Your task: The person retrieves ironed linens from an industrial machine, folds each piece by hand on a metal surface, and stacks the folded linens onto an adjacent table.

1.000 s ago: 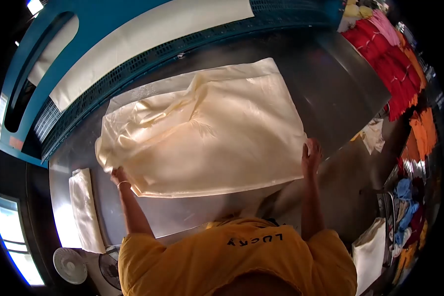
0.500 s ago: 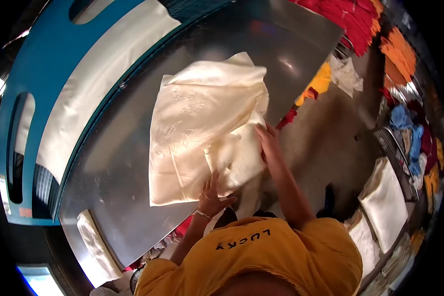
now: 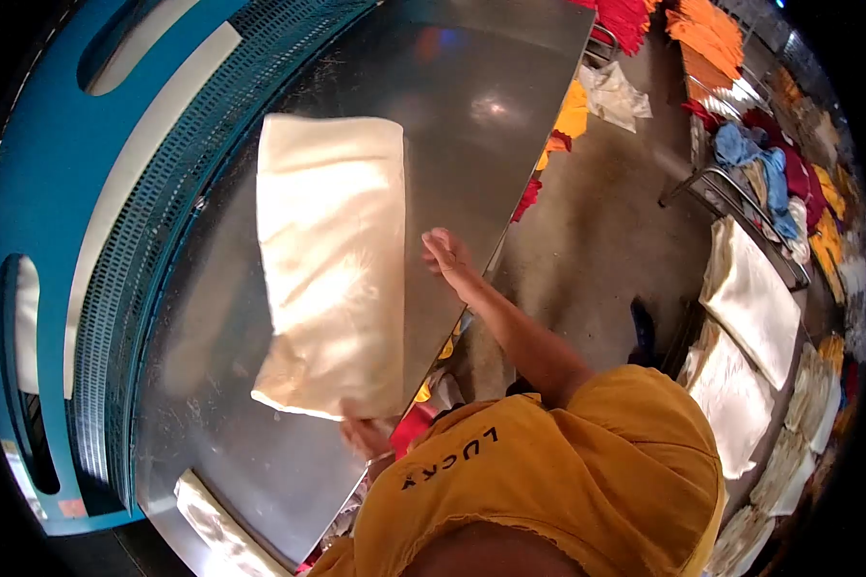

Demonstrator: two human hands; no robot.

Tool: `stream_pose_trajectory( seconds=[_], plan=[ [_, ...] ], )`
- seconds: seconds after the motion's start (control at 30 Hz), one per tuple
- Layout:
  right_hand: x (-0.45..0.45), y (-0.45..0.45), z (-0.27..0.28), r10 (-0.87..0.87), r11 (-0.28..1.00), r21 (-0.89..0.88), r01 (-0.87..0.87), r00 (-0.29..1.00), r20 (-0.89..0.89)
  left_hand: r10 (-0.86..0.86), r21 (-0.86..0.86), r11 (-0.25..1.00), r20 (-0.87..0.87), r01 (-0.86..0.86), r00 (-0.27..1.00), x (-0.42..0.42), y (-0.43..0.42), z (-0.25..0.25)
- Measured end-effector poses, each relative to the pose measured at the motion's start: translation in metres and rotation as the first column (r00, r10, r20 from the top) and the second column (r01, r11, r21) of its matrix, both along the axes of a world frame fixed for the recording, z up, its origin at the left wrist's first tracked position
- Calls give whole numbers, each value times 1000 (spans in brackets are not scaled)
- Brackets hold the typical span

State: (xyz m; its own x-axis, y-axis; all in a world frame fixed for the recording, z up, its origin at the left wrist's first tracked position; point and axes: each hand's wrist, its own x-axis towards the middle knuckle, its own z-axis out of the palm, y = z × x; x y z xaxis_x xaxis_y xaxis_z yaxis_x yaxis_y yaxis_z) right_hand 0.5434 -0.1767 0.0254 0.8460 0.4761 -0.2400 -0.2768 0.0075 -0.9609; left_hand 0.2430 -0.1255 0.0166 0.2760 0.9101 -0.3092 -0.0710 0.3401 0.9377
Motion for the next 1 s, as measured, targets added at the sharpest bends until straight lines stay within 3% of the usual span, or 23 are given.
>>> stream_pose_trajectory(
  seconds=[0.1,0.17,0.2,0.27,0.33,0.37,0.4,0.43,0.47,0.57,0.6,0.67,0.73,0.8,0.87,0.93,1.0],
  plan=[
    [-12,34,-24,38,998,-49,-47,986,-163,267,-60,963,60,-263,962,-19,22,28],
    [-24,62,-15,250,959,-127,-255,967,-53,110,-98,986,-210,-133,972,-16,54,-21],
    [-30,73,-30,125,990,-74,-122,991,47,15,-120,991,-343,-60,939,-14,69,-36],
    [-39,54,-14,79,997,30,-78,996,-43,-156,-239,966,-234,99,960,13,71,1],
    [-53,24,-17,55,993,114,-43,993,-101,-341,-161,922,95,353,935,20,85,0],
    [-61,-3,-19,17,989,147,2,992,-126,-498,-82,855,149,512,854,25,64,48],
    [-73,-32,-10,-62,987,134,89,980,-191,-550,-217,796,131,565,825,13,65,64],
    [-87,-68,5,-151,976,119,185,957,-250,-659,-150,731,98,665,746,15,30,111],
    [-99,-106,14,-233,956,101,275,923,-306,-703,-264,655,134,708,699,10,30,100],
    [-105,-185,-16,-657,733,67,677,729,-190,-893,-156,409,135,899,429,38,-3,106],
    [-110,-215,-4,-732,680,28,732,681,-24,-931,-110,327,131,939,339,48,-16,111],
    [-107,-284,30,-773,575,-52,817,563,294,-976,-14,187,112,982,187,82,-50,108],
    [-121,-353,62,-792,320,-119,940,334,511,-994,65,73,84,995,68,105,-87,111],
    [-154,-426,115,-884,206,25,978,175,434,-998,115,-23,52,993,-29,130,-151,113],
    [-183,-502,122,-900,130,255,958,6,435,-983,164,-165,49,973,-175,154,-216,91],
    [-227,-566,140,-929,56,247,967,-40,369,-940,245,-314,58,917,-337,183,-283,41],
    [-259,-633,123,-946,-53,256,965,-131,298,-879,360,-420,68,833,-473,209,-354,-19]
  ],
)
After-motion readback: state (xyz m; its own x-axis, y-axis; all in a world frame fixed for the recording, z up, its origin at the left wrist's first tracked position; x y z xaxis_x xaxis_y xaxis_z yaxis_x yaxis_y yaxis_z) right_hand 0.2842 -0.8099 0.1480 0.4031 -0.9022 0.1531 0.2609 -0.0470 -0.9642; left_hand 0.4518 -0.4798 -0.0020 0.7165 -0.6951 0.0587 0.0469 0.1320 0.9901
